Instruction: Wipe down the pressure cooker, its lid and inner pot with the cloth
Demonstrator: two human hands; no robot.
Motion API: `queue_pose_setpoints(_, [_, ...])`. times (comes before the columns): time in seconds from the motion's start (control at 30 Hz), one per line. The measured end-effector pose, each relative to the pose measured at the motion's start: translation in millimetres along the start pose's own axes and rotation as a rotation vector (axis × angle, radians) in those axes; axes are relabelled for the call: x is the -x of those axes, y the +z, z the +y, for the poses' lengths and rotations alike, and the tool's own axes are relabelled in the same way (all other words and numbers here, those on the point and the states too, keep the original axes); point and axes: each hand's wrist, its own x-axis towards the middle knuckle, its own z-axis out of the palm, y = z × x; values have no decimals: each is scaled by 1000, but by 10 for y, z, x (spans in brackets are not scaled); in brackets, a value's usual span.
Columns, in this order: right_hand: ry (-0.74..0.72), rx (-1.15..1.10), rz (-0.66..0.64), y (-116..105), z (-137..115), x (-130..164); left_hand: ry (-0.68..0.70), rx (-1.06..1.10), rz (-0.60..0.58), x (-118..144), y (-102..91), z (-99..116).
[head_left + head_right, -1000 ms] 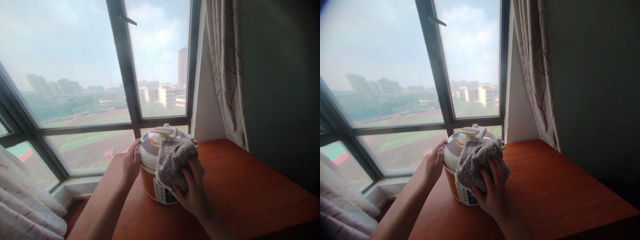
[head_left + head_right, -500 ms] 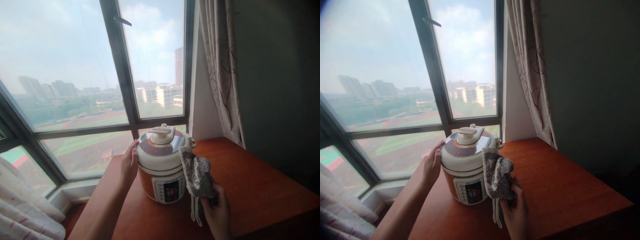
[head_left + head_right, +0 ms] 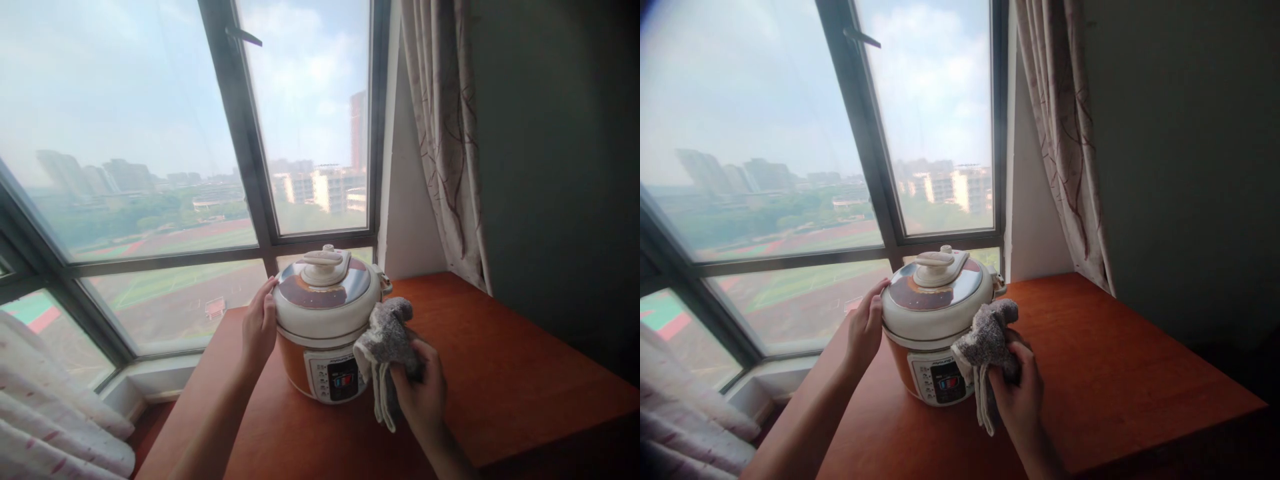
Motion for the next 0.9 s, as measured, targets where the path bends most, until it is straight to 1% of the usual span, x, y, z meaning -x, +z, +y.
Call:
queue_pose_setpoints(0.1, [-71,-14,-14,243,-203,-105,-2,14,-6,1,0,5])
queue_pose_setpoints(0.17, [-194,4,-56,342,-374,-238,-4,22,-10,2,2,6])
queue_pose_setpoints(0.3, [-526,45,-283,503,-749,-536,-23,78,-16,-3,-5,7])
queue_pose_setpoints(0.37, [-639,76,-388,596,-899,-590,-67,188,-29,-12,-20,-4])
queue_pose_setpoints(0.43, [-733,122,-467,684,-994,-545,-141,365,-26,-22,-48,-30])
queue_pose_setpoints(0.47, [-778,148,-497,721,-1020,-492,-183,467,-1,-23,-69,-47])
queue_pose_setpoints(0.53, [-863,186,-540,777,-1030,-345,-257,644,96,-3,-124,-79])
queue_pose_setpoints(0.6, [-935,200,-590,810,-1003,-178,-301,703,237,75,-194,-78])
queue_pose_setpoints(0.63, [-955,198,-620,822,-984,-98,-305,678,305,148,-228,-57])
queue_pose_setpoints(0.7, [-956,192,-689,840,-952,38,-273,556,425,374,-276,26])
queue_pose_setpoints(0.77, [-924,182,-739,849,-950,125,-188,461,527,699,-274,136])
queue_pose_setpoints(0.8, [-905,171,-760,848,-964,147,-157,408,555,886,-251,185])
queue_pose_setpoints(0.87, [-847,135,-795,827,-1025,146,-143,309,538,1263,-161,243])
queue_pose_setpoints(0.9, [-803,106,-811,806,-1068,125,-150,287,489,1431,-102,250])
